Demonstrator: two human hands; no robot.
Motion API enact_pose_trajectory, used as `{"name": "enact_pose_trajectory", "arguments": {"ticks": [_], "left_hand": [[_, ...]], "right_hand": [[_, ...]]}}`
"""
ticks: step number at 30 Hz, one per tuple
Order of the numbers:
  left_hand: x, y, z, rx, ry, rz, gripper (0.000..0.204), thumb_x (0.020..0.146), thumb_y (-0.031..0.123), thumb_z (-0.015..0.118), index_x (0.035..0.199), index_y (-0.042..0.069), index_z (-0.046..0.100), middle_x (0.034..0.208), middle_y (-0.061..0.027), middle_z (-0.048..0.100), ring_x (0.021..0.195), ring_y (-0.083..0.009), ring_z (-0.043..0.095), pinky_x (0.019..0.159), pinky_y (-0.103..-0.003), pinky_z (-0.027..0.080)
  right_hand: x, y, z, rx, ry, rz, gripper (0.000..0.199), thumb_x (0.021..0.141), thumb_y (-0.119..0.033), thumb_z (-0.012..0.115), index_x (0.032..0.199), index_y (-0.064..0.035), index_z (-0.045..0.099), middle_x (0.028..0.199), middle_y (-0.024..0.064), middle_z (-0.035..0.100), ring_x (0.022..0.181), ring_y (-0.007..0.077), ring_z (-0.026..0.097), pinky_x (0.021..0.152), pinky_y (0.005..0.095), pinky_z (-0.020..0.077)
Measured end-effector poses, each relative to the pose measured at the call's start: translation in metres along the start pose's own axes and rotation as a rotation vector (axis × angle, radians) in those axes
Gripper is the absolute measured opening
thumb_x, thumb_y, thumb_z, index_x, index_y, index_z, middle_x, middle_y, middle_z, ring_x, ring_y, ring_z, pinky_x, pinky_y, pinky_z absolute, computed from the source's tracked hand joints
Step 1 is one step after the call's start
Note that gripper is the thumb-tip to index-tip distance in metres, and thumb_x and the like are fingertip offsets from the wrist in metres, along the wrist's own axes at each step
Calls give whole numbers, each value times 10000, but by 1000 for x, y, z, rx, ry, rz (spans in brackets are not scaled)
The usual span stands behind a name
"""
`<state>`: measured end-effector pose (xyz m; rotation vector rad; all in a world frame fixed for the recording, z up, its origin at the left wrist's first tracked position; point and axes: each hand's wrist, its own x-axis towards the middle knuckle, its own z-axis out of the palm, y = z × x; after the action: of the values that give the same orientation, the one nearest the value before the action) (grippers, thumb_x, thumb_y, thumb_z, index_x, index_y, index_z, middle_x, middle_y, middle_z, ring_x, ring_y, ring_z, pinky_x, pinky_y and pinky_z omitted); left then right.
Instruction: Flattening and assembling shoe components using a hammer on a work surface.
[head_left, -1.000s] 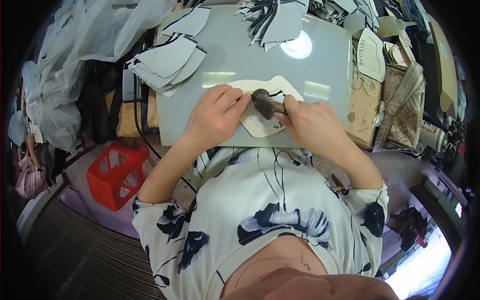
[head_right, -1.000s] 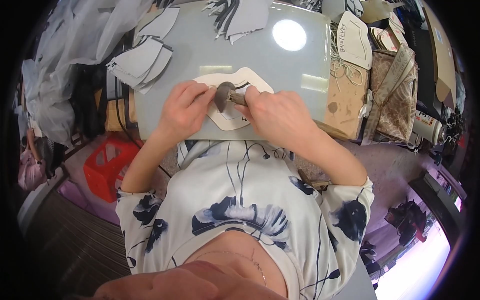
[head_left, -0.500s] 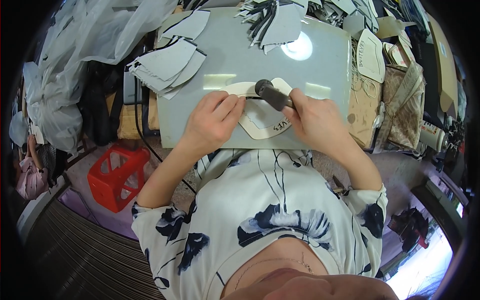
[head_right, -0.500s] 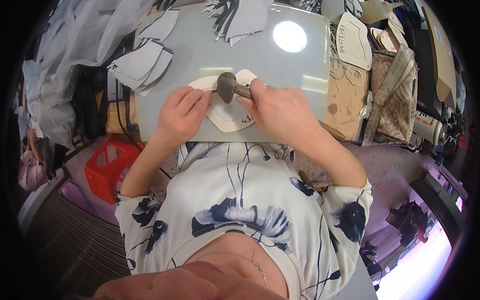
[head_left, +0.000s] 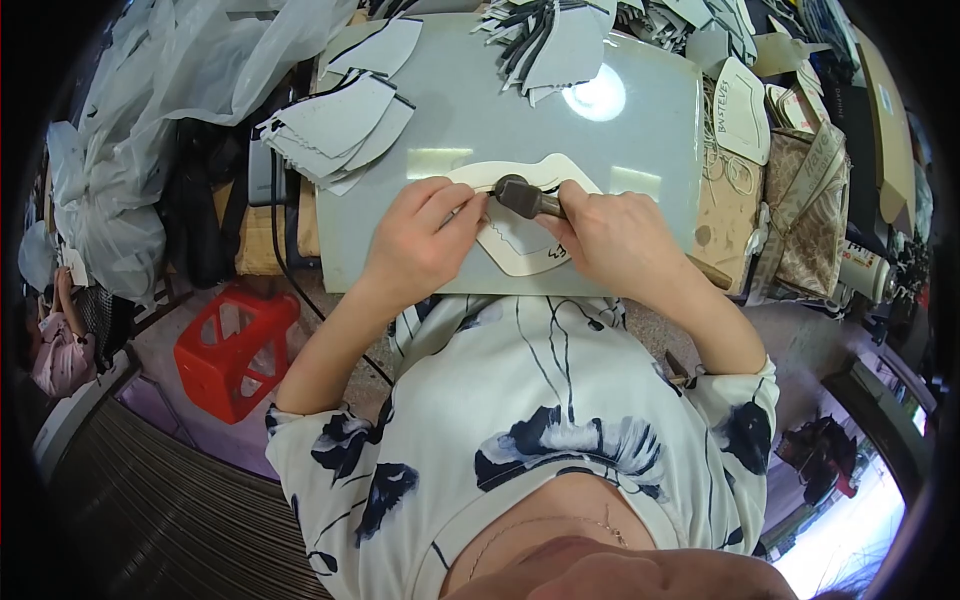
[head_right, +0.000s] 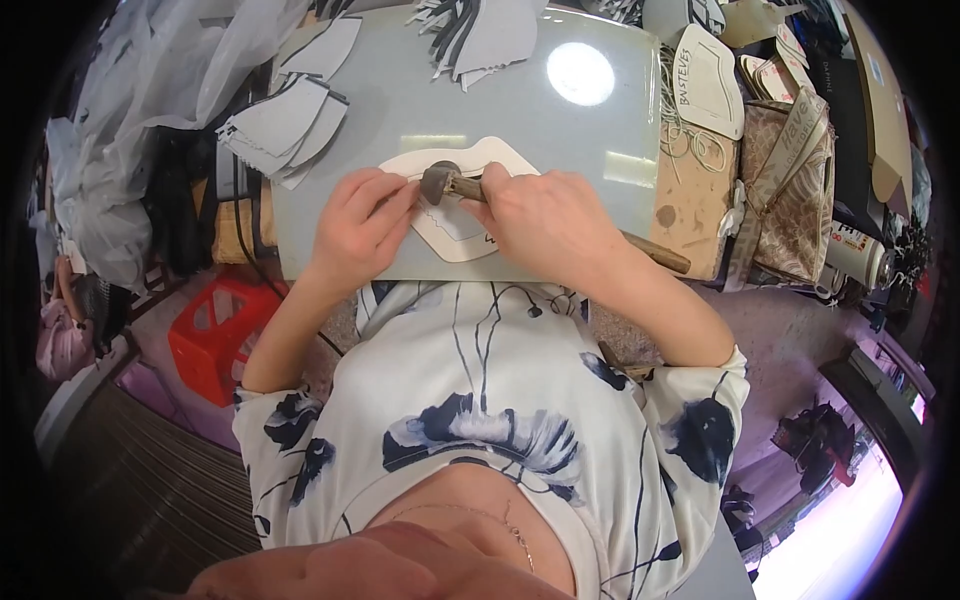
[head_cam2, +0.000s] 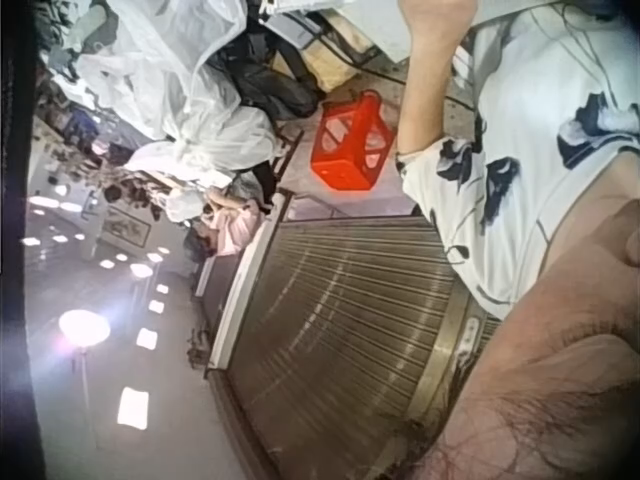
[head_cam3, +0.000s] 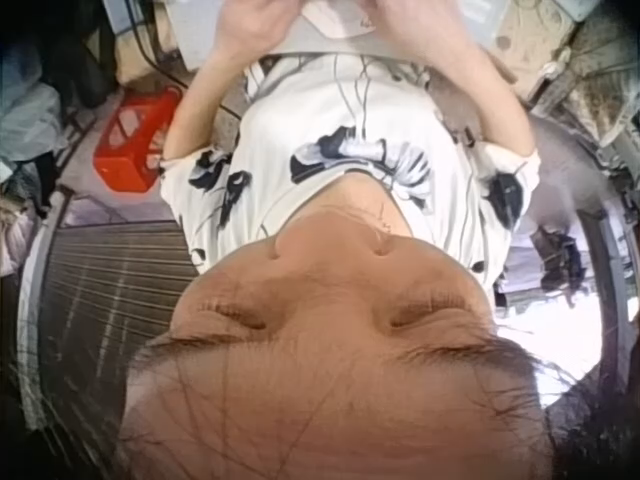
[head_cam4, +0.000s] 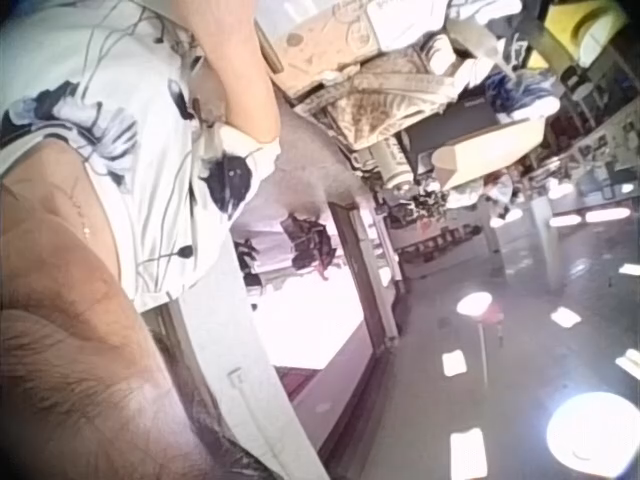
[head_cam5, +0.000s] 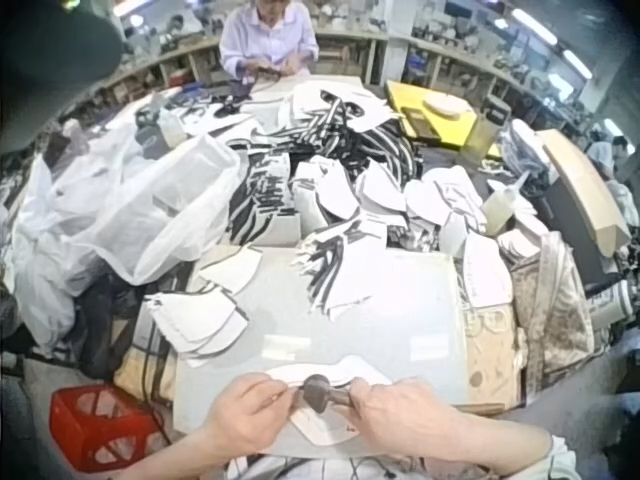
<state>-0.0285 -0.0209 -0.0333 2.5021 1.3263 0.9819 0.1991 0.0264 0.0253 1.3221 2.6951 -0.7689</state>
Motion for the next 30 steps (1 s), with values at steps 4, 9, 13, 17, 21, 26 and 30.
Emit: {"name": "enact_pose_trajectory", "arguments": {"ticks": [4, 9, 13, 17, 21, 26, 30], "left_hand": [[-1, -2, -1, 39, 6, 47, 251, 696, 45, 725, 933, -18, 673, 970, -69, 617, 901, -252, 588, 747, -344, 520], [-2, -1, -1, 14, 8, 26, 240, 693, 37, 732, 919, -17, 671, 969, -70, 620, 895, -252, 589, 738, -346, 523], [-1, 0, -1, 3, 23, 1, 229, 693, 30, 734, 910, -8, 673, 968, -69, 617, 895, -249, 589, 736, -348, 522], [-2, -1, 1, -20, 43, -3, 230, 685, 28, 741, 903, -7, 677, 964, -67, 616, 896, -247, 592, 733, -347, 520], [-3, -2, 0, -20, 28, -4, 239, 671, 29, 748, 896, -12, 680, 964, -76, 617, 887, -252, 594, 736, -349, 519], [-3, -3, -2, -56, 55, -28, 274, 662, 46, 763, 897, -4, 633, 970, -98, 618, 877, -280, 600, 743, -356, 516], [-8, -5, -2, -132, 44, -116, 376, 659, 1, 793, 990, -8, 615, 984, -131, 636, 867, -320, 612, 730, -373, 525]], "right_hand": [[1, -1, -3, -25, 15, -22, 320, 934, -293, 597, 813, -14, 497, 557, 144, 579, 504, 347, 592, 460, 434, 443], [1, -6, -12, 29, 112, -76, 339, 933, -306, 595, 803, -5, 509, 557, 147, 589, 503, 332, 606, 449, 417, 455], [5, -4, -8, -49, 22, -80, 331, 934, -306, 592, 809, -7, 523, 561, 135, 594, 496, 324, 602, 446, 412, 454], [5, -3, -4, -79, -22, -85, 323, 937, -303, 587, 826, -4, 534, 565, 132, 599, 495, 323, 602, 449, 405, 460], [6, -3, -8, -74, 41, -101, 327, 939, -305, 586, 825, -3, 533, 566, 136, 600, 494, 325, 602, 450, 403, 463], [10, 1, -1, -24, 19, -105, 344, 939, -315, 585, 809, -4, 518, 553, 135, 574, 475, 333, 575, 441, 416, 441], [13, -4, -9, 11, 98, -114, 344, 938, -316, 585, 806, -6, 514, 548, 136, 564, 485, 338, 575, 441, 424, 434]]}}
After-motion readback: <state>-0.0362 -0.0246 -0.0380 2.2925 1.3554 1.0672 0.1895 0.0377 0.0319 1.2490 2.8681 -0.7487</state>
